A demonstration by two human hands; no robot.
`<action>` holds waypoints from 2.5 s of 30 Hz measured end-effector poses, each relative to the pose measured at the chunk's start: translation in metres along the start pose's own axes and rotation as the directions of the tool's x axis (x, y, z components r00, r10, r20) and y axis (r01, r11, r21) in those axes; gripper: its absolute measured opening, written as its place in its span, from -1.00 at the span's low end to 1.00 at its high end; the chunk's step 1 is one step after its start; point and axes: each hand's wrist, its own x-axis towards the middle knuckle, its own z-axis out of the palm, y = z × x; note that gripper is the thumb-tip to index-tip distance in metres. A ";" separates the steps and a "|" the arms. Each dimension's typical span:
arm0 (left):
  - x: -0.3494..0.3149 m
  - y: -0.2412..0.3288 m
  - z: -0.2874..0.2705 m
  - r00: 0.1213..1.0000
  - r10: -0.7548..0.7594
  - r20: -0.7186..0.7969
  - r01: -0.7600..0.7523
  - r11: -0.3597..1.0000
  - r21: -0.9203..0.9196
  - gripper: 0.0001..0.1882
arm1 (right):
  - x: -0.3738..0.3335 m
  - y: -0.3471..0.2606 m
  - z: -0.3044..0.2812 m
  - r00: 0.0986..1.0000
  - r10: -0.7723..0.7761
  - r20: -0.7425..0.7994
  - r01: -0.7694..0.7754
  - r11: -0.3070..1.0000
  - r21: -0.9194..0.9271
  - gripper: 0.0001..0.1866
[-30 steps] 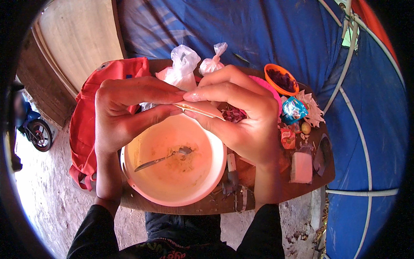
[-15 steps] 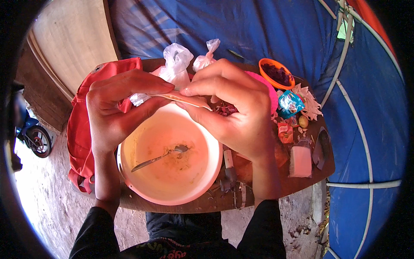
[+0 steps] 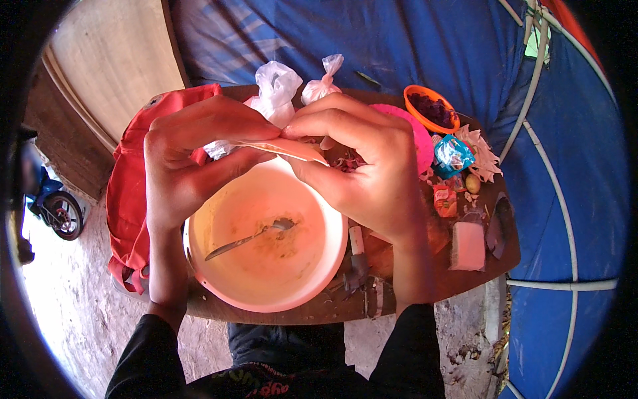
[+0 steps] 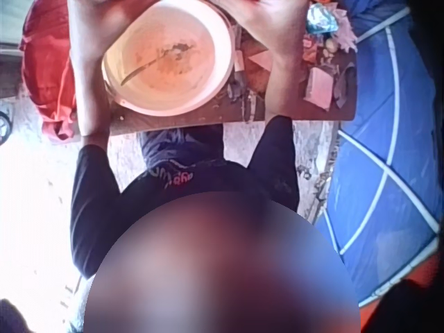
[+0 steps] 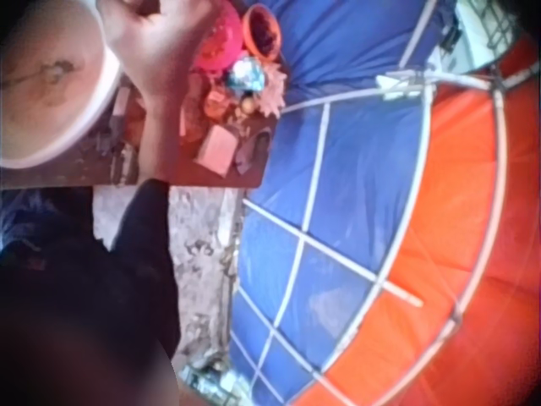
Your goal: The person assembles small triangular food packets by scooping a mixture from a bowl with a knife, placing it onto folded paper, and folding the paper into a sealed packet. The person repeats this process multiple times, placing finished packets on the table.
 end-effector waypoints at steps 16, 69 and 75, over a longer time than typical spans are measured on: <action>-0.002 -0.009 0.010 0.993 -0.106 -0.055 0.105 0.994 -0.020 -0.79 | 0.001 0.004 0.001 0.999 -0.036 -0.036 0.036 0.999 -0.003 -0.72; -0.001 -0.007 0.006 0.970 -0.238 -0.053 0.223 0.953 -0.206 -0.88 | 0.002 -0.001 0.003 0.995 0.030 -0.095 -0.029 0.999 0.016 -0.74; -0.003 -0.005 0.010 0.916 -0.392 -0.085 0.309 0.825 -0.473 -0.85 | 0.000 -0.001 0.006 0.985 0.148 -0.094 -0.143 0.988 0.062 -0.78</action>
